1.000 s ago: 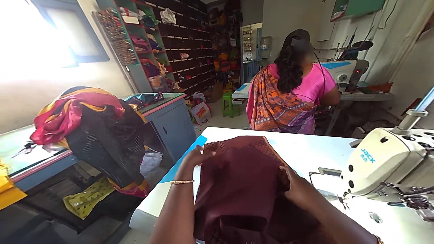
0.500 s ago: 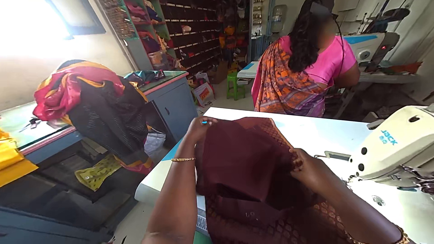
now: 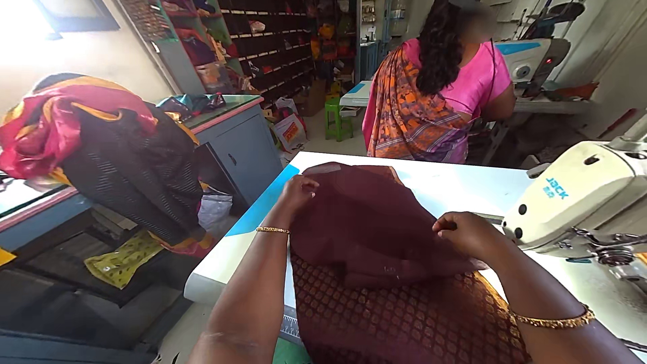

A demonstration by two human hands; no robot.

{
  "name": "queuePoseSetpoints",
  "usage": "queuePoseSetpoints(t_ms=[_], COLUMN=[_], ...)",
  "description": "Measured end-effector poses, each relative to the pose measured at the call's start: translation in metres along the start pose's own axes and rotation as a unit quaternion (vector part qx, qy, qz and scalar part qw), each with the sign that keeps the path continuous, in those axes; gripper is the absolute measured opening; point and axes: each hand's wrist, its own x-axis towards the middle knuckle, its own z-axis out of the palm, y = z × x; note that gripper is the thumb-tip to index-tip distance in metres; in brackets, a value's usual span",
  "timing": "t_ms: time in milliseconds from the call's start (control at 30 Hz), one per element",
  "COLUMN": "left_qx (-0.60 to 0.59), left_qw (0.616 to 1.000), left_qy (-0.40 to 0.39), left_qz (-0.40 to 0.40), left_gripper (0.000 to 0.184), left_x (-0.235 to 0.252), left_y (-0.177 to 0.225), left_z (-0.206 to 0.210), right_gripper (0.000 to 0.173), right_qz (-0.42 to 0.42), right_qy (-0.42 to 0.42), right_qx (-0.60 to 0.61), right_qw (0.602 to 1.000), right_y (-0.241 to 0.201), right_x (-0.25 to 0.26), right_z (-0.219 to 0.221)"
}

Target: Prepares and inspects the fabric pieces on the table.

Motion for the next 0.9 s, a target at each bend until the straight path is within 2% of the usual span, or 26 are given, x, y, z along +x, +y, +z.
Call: queuePoseSetpoints(t_ms=[67,133,267,333,400,500,567,600,700,767,833,900], left_qx=[0.008,0.003,-0.007,-0.007,-0.004,-0.054,-0.105,-0.107,0.021,0.069,0.044,-0.012], left_qw=[0.999,0.998,0.998,0.999,1.0,0.991,0.974,0.976,0.999,0.993,0.997,0.992], left_qy=[-0.013,-0.014,-0.032,-0.034,-0.028,0.077,0.138,0.128,-0.045,-0.092,-0.054,0.032], left_qz=[-0.037,-0.067,-0.049,-0.034,-0.008,0.091,0.142,0.14,0.011,-0.031,0.024,0.118], left_gripper=[0.027,0.034,0.048,0.049,0.046,0.033,0.028,0.028,0.038,0.042,0.043,0.042], left_x=[0.0,0.001,0.002,0.0,-0.003,-0.005,-0.004,-0.003,-0.005,-0.003,-0.005,-0.01], left_y=[0.002,0.003,0.003,0.01,0.02,0.023,0.019,0.016,0.012,0.014,0.021,0.034], left_z=[-0.001,-0.003,-0.001,-0.002,-0.01,-0.021,-0.02,-0.018,-0.007,0.003,0.002,-0.007], right_gripper=[0.021,0.029,0.028,0.034,0.04,0.044,0.041,0.038,0.043,0.049,0.053,0.059], right_qz=[0.011,0.021,0.016,-0.004,-0.032,-0.08,-0.077,-0.067,-0.017,0.006,-0.004,-0.06], right_qy=[-0.034,-0.051,-0.029,-0.028,-0.032,-0.027,-0.032,-0.052,-0.125,-0.131,-0.117,-0.083], right_qx=[-0.007,-0.013,-0.009,0.055,0.167,0.298,0.277,0.235,0.117,0.09,0.103,0.168], right_qw=[0.999,0.998,0.999,0.998,0.985,0.951,0.957,0.968,0.985,0.987,0.988,0.98], right_y=[0.004,0.005,0.002,0.003,0.0,-0.008,-0.008,-0.006,-0.002,-0.001,0.0,0.001], right_x=[0.005,0.007,0.001,-0.002,-0.013,-0.024,-0.022,-0.018,-0.008,-0.004,-0.002,-0.007], right_z=[0.001,0.001,-0.001,-0.004,-0.011,-0.019,-0.018,-0.016,-0.008,-0.003,-0.004,-0.009])
